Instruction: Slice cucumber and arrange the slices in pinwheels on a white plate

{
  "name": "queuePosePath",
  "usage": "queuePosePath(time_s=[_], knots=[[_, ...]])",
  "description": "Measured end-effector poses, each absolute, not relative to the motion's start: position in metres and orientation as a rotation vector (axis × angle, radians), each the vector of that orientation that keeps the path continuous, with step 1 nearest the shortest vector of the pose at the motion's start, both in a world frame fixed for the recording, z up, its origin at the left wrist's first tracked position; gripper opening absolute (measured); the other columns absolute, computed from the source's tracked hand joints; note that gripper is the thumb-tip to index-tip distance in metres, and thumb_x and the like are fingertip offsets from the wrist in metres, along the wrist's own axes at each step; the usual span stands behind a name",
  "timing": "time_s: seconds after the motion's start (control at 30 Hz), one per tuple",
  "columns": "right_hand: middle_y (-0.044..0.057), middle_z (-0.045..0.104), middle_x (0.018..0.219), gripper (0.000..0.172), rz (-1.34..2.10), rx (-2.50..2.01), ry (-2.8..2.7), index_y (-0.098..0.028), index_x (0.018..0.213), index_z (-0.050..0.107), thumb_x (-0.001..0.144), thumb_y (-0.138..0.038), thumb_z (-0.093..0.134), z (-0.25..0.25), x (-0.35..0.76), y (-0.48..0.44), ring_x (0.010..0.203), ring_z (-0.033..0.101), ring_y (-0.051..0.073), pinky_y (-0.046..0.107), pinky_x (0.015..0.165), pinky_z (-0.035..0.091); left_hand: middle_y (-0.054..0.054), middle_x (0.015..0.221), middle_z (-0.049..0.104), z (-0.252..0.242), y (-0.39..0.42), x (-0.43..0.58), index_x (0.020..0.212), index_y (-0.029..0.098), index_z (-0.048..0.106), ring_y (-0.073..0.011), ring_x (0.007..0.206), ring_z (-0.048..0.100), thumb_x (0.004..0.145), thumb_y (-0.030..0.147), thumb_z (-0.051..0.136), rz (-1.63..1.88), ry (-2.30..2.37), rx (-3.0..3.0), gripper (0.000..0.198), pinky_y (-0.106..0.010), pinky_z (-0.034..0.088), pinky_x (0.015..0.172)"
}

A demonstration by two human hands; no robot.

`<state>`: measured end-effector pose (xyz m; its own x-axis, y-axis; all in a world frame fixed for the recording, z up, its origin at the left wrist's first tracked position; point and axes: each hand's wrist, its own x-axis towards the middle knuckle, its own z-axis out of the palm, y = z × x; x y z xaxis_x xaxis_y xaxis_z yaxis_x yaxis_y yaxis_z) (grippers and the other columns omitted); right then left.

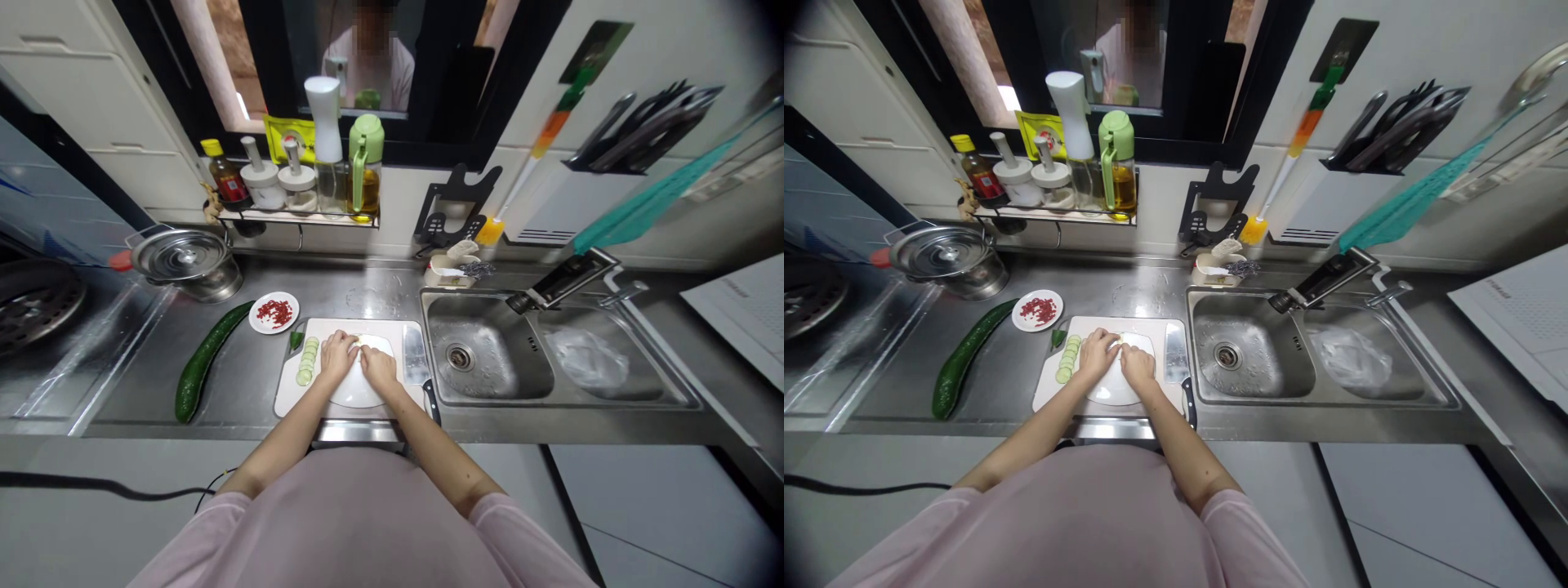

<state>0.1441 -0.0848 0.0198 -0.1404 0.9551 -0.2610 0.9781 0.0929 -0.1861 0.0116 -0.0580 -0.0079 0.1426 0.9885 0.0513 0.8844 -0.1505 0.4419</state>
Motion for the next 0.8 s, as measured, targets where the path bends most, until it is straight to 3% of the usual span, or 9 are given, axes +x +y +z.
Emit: queuePosePath(time_s=[0.8], knots=[[0.011, 0.066, 0.106, 0.034, -0.447, 1.922, 2.277, -0.023, 0.124, 0.051, 0.099, -0.027, 0.029, 0.0178, 0.1418, -0.0838, 0.096, 0.063, 0.021, 0.030, 0.078, 0.043, -0.007, 0.107, 0.056, -0.0060, -0.0598, 0.0119, 0.111, 0.028, 0.067, -0.0234, 0.104, 0.051, 0.088, 0.035, 0.055, 0.485, 1.828, 2.069, 0.027, -0.037, 0.034, 0.091]])
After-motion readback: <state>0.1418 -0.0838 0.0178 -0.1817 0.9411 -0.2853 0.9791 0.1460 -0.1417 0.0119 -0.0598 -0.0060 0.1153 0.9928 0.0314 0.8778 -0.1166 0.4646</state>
